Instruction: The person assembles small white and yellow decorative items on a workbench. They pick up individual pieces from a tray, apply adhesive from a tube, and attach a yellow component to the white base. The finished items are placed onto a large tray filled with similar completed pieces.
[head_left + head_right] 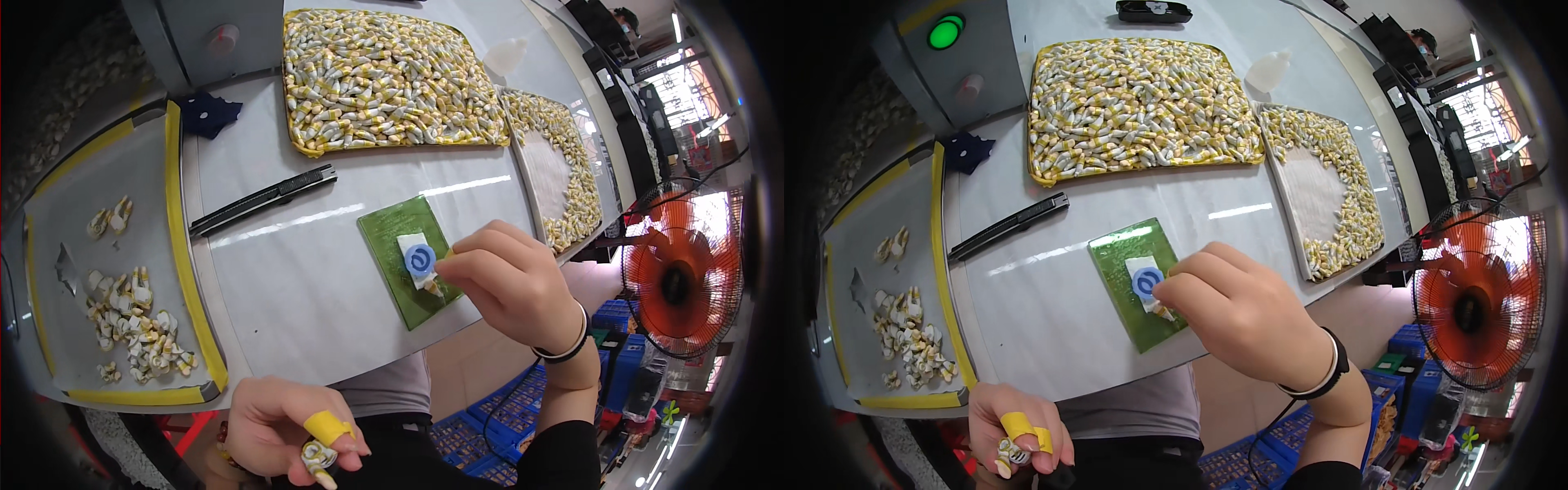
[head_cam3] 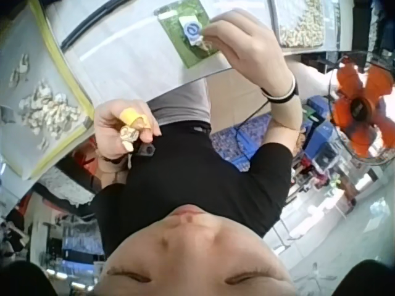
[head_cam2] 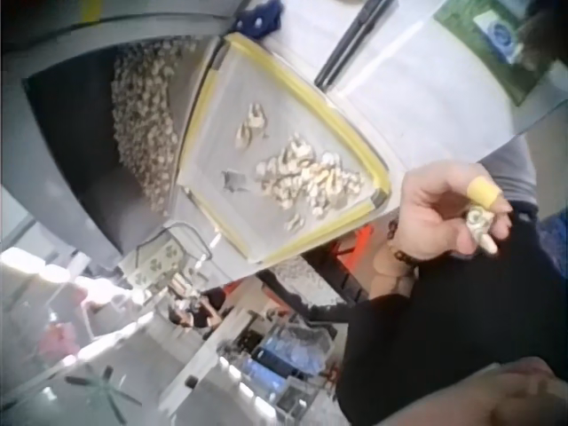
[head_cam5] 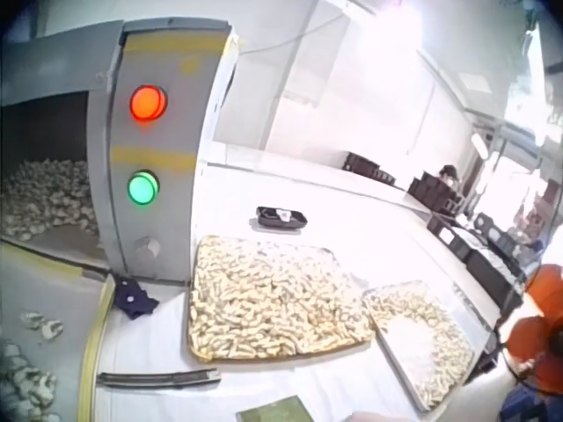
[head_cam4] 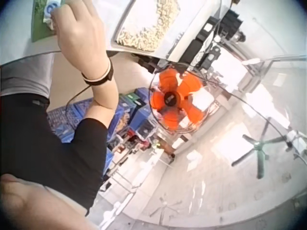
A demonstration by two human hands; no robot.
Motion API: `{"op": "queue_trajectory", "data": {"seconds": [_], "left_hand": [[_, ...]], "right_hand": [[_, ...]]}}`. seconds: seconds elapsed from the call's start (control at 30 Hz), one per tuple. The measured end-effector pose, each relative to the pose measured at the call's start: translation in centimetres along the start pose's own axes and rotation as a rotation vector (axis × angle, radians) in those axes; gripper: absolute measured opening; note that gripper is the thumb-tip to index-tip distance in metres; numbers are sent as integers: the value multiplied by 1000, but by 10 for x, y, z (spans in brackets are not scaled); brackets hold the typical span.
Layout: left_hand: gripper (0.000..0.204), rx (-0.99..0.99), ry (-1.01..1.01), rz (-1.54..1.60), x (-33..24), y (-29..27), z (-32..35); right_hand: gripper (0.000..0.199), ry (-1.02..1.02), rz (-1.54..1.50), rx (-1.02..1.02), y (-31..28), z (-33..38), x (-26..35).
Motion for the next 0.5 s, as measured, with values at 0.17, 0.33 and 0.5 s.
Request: {"op": "queue_trajectory", "data": {"seconds": [0.17, 0.33, 0.5], "left_hand": [[35, -23, 96, -105, -2, -5, -1], [35, -41, 136, -98, -2, 1, -1], [38, 46, 134, -151, -3, -5, -4]], "right_hand": [[21, -23, 31, 44, 9, -5, -4], [20, -30, 95, 29, 9, -6, -5], [19, -68, 177, -29, 15, -7, -5]]}}
Point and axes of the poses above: each hand's wrist, its own z-axis away from the middle knuckle, its own y-axis out of the palm, x = y × z, the point moved 2 cm from there along -z, towards the middle knuckle, and after that the axes turned 5 degrees about z, right-handed, at the moved point
